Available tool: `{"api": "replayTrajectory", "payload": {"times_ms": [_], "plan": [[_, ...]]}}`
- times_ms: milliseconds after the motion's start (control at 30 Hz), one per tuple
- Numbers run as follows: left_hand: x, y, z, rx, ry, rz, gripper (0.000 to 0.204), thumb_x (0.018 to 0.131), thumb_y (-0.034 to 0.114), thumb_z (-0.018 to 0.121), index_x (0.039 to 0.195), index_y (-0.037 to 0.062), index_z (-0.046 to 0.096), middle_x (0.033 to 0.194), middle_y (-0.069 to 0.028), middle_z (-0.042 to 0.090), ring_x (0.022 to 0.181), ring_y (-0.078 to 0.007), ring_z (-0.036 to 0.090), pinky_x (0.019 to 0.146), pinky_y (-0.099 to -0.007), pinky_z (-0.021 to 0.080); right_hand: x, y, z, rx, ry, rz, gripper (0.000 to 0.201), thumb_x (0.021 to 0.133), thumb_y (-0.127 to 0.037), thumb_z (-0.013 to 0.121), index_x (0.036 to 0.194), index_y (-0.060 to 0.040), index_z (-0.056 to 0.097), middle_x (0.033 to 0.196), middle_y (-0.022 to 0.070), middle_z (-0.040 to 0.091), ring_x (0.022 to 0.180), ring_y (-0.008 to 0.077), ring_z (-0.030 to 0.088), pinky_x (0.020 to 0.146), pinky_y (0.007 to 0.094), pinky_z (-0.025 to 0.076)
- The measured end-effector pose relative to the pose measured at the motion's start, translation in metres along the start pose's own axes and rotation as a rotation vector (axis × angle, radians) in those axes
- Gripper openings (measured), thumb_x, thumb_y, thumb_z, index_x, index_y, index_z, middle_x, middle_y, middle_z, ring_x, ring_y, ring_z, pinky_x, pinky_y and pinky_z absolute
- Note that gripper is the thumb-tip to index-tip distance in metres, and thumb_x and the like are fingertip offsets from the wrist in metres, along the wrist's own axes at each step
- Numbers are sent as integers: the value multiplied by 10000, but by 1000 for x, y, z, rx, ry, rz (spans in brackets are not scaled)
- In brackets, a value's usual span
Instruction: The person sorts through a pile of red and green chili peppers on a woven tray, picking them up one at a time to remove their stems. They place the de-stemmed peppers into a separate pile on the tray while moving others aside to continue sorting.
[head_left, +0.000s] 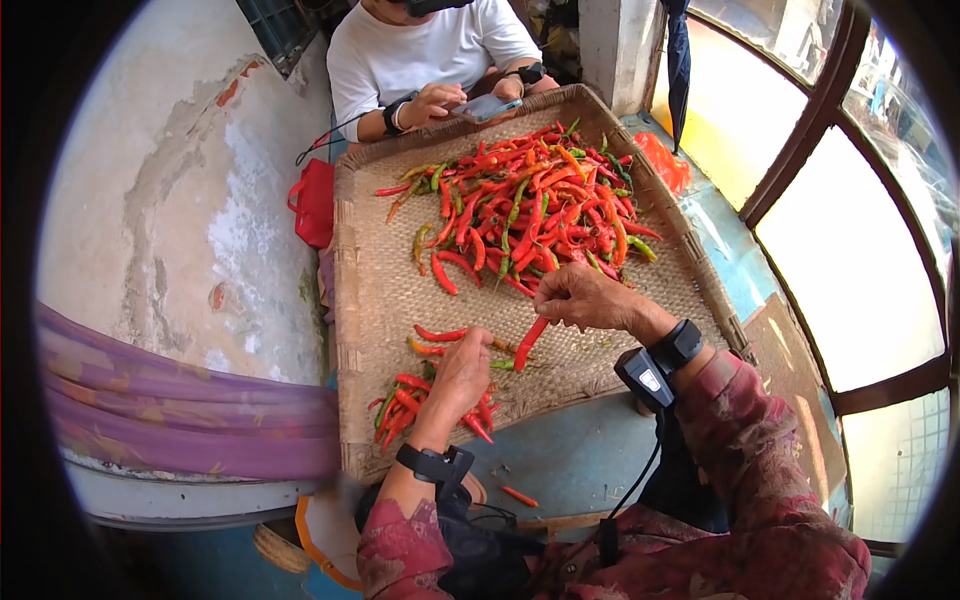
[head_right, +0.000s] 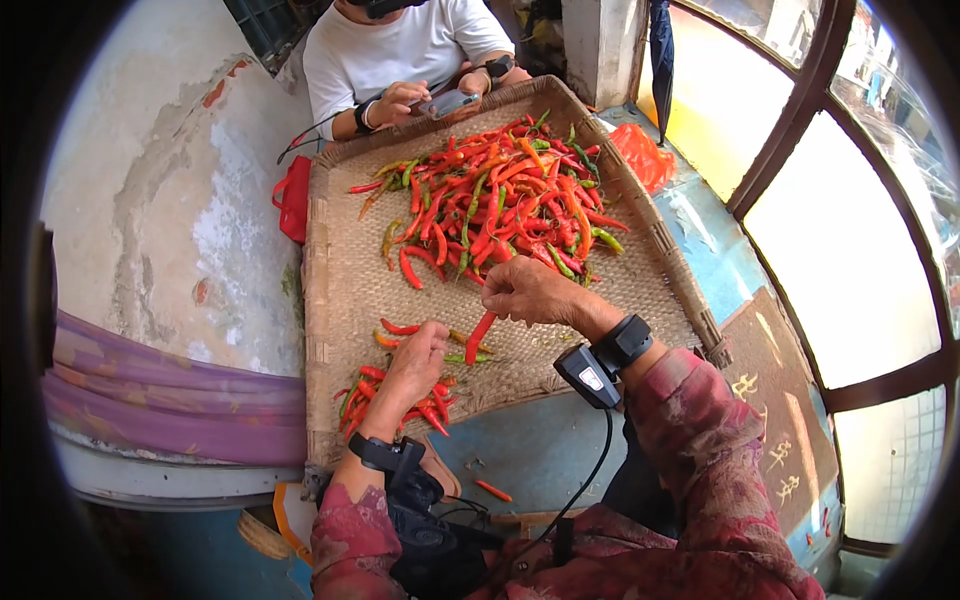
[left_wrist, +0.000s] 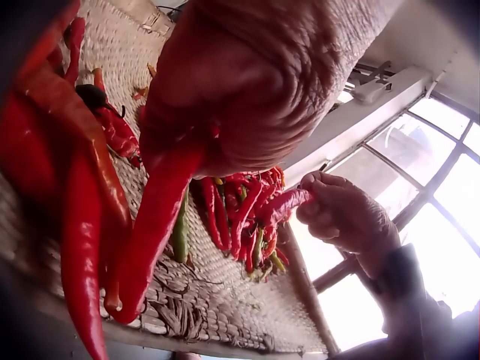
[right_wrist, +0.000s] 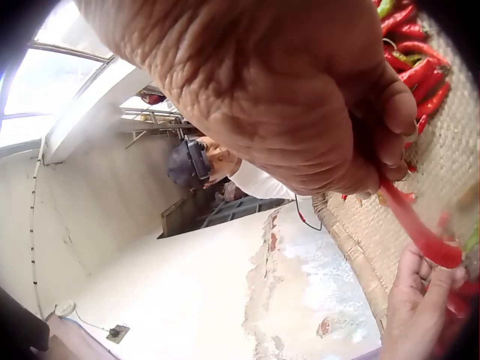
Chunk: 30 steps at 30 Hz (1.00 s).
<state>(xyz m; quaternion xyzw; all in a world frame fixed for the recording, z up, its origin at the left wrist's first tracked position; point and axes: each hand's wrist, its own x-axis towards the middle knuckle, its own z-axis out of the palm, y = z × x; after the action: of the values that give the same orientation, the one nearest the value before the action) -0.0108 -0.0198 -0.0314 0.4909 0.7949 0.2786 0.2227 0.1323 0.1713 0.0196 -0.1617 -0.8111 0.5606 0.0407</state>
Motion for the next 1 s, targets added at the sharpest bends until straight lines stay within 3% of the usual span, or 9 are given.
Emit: {"api": "replayTrajectory", "payload": {"times_ms": [100, 200, 300, 367, 433, 467, 533, 900, 1000], "plan": [[1, -5, 3, 16, 22, 32, 223, 814, -32, 472, 1035, -11, 494, 898, -188, 593, 873, -332, 589, 784, -407, 464, 5, 4, 0, -53, -18, -24, 170, 845, -167, 586, 831, 2, 601, 669, 30, 586, 608, 97, 562, 508, 262, 475], [0, -6, 4, -6, 61, 42, 210, 806, -39, 473, 1013, -13, 497, 892, -184, 591, 871, -331, 587, 781, -400, 464, 14, 2, 0, 294, 446, -192, 307, 890, -201, 561, 1081, 38, 534, 812, 73, 614, 685, 121, 598, 614, 278, 518], [0, -8, 4, 16, 128, 138, 184, 814, -7, 489, 998, -5, 498, 837, -142, 584, 729, -247, 601, 698, -344, 481, 15, -4, 1, 329, 516, -191, 390, 901, -210, 549, 1185, 48, 475, 911, 108, 623, 740, 153, 621, 670, 306, 532], [2, -9, 4, -61, 98, 111, 170, 823, -4, 487, 992, -2, 499, 836, -121, 578, 708, -209, 593, 671, -324, 484, 13, 2, 5, 252, 436, -145, 426, 885, -227, 573, 1210, 33, 481, 905, 140, 639, 780, 165, 631, 654, 313, 525], [3, 2, 0, -144, 70, 80, 156, 831, -1, 486, 987, 0, 501, 834, -101, 572, 688, -171, 585, 645, -303, 486, 10, 4, 14, -52, 65, -45, 478, 900, -304, 562, 1239, 23, 479, 953, 127, 643, 809, 160, 611, 672, 292, 501], [2, 8, -2, -248, 49, 37, 146, 841, -1, 481, 985, 5, 502, 834, -81, 565, 680, -142, 574, 625, -283, 483, 9, 9, 22, -53, 63, -44, 478, 900, -304, 562, 1239, 23, 479, 953, 127, 643, 809, 160, 611, 672, 292, 501], [2, 14, -4, -351, 28, -6, 136, 850, -1, 475, 983, 9, 502, 834, -62, 559, 672, -112, 563, 606, -262, 480, 7, 18, 41, -249, -32, -284, 290, 822, -199, 609, 1029, 3, 612, 828, 169, 652, 777, 264, 645, 666, 368, 492], [-1, 19, -9, -553, 4, 13, 142, 869, 24, 481, 1009, 5, 492, 832, -83, 593, 662, -131, 596, 609, -268, 497, 5, 16, 59, -320, -226, -171, 211, 756, -194, 630, 853, -8, 640, 723, 171, 625, 710, 325, 618, 657, 398, 478], [-2, 21, -11, -398, 0, -43, 160, 878, 34, 455, 1031, 2, 490, 876, -85, 582, 728, -137, 582, 681, -281, 490, 3, 18, 53, -335, -326, -160, 227, 756, -209, 638, 800, 13, 615, 686, 160, 609, 668, 320, 608, 641, 398, 473]]}}
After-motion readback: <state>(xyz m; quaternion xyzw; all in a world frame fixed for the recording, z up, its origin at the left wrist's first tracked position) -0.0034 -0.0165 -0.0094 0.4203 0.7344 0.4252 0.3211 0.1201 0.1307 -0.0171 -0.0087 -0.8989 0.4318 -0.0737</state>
